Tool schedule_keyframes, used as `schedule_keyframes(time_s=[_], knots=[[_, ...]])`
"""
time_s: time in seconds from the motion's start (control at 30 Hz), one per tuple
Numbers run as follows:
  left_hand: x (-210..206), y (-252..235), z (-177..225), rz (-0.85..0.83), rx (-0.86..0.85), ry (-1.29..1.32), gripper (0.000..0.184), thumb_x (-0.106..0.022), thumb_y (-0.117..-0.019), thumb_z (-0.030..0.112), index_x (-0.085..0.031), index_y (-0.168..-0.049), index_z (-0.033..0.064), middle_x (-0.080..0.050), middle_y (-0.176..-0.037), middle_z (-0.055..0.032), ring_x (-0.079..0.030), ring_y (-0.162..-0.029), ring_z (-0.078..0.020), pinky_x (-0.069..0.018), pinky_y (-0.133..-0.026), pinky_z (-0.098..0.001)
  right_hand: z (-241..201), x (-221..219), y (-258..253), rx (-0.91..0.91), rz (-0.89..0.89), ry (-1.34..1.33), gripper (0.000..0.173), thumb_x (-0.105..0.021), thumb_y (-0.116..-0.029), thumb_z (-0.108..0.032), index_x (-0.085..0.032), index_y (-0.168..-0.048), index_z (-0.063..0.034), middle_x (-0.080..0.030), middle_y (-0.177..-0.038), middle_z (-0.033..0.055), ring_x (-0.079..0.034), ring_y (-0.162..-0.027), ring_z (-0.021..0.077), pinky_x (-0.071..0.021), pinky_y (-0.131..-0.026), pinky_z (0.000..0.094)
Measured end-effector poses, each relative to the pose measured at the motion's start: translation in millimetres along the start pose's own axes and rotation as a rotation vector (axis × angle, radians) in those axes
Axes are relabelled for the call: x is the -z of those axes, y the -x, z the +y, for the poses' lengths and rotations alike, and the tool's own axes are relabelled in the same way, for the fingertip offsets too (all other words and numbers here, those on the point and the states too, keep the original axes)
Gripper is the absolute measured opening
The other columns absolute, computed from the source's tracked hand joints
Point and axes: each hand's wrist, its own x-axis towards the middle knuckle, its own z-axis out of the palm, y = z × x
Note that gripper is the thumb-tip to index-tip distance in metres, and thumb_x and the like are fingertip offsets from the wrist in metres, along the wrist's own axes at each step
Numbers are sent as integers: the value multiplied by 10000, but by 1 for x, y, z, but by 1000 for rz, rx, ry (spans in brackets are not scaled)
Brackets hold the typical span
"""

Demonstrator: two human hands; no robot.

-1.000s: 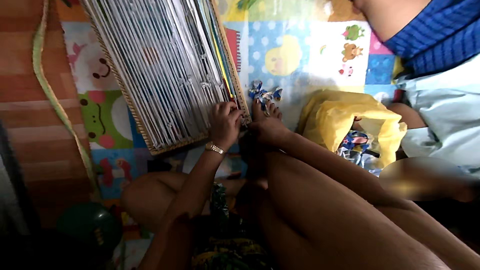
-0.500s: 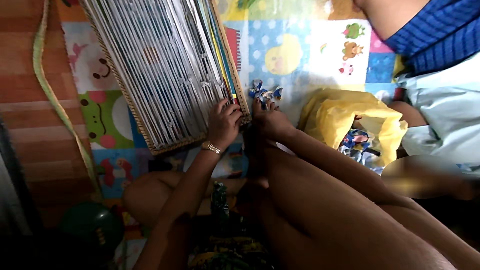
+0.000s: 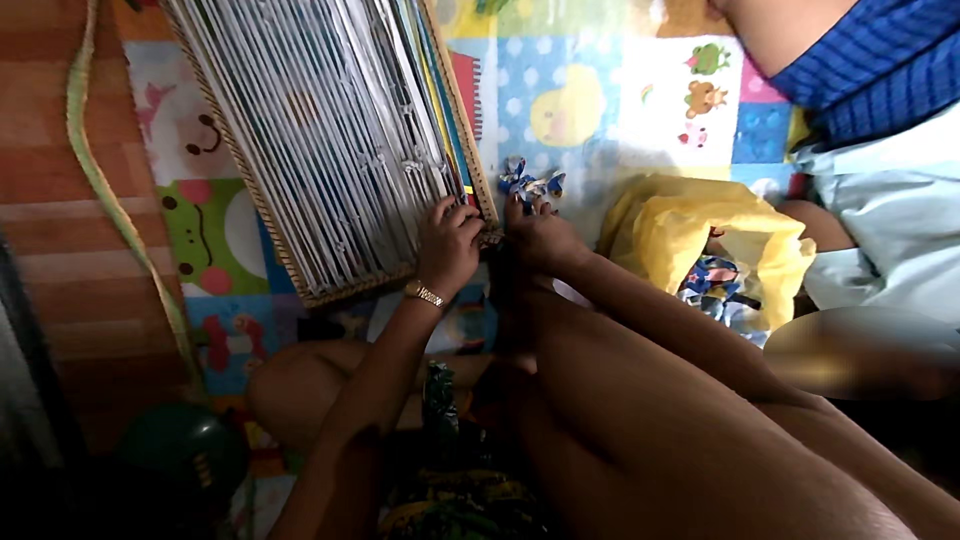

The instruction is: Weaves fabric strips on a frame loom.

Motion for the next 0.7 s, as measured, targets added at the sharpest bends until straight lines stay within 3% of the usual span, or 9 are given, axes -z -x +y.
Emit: schedule_keyframes(time_s=[0.3, 0.4, 0.5, 0.6, 0.63, 0.67, 0.7], knots=[[-1, 2, 3, -3, 18, -3, 198, -634, -988, 198, -763, -1131, 153, -673, -1290, -69, -464, -1388, -361, -340, -1155, -573, 5, -5, 2, 50, 59, 3, 326, -486, -1063, -265, -689, -1240, -82, -694, -1212, 208, -569, -1275, 461, -499, -940, 655], [1, 1, 6, -15, 20, -29, 191, -628, -989, 202, -764, -1114, 154, -679, -1251, -71, -485, -1358, -356, -352, -1140, -572, 7, -7, -1, 48, 72, -3, 336, -484, -1065, -274, -674, -1256, -74, -698, -1176, 213, -603, -1214, 461, -509, -905, 656], [1, -1, 9, -4, 35, -52, 182, -611, -990, 195, -764, -1067, 133, -687, -1237, -55, -539, -1286, -334, -411, -1071, -558, 6, -8, -4, 26, 68, -13, 336, -467, -1068, -259, -658, -1283, -84, -700, -1168, 215, -614, -1202, 462, -508, -908, 661], [1, -2, 10, -23, 43, -44, 183, -604, -997, 185, -754, -1063, 105, -690, -1239, -52, -576, -1222, -327, -464, -987, -546, 6, -6, -3, 29, 85, -62, 296, -485, -1062, -230, -694, -1211, -83, -706, -1152, 198, -618, -1187, 445, -512, -902, 647], [1, -2, 10, -31, 43, -42, 185, -597, -1000, 183, -751, -1068, 105, -690, -1236, -52, -581, -1211, -326, -474, -978, -540, 5, -7, -3, 14, 87, -53, 312, -488, -1061, -235, -682, -1250, -81, -697, -1189, 210, -605, -1213, 453, -507, -915, 651], [1, -3, 11, -33, 39, -37, 187, -596, -1000, 176, -752, -1072, 102, -692, -1224, -63, -589, -1195, -332, -480, -975, -537, 5, -8, -3, -9, 78, -27, 373, -478, -1067, -254, -616, -1362, -72, -656, -1280, 244, -561, -1277, 480, -487, -952, 669], [0, -4, 11, -31, 34, -32, 189, -598, -995, 166, -755, -1076, 96, -695, -1205, -82, -599, -1173, -344, -485, -968, -543, 5, -9, -4, -29, 61, 5, 482, -451, -1077, -273, -477, -1504, -52, -578, -1382, 297, -500, -1332, 522, -461, -981, 698]])
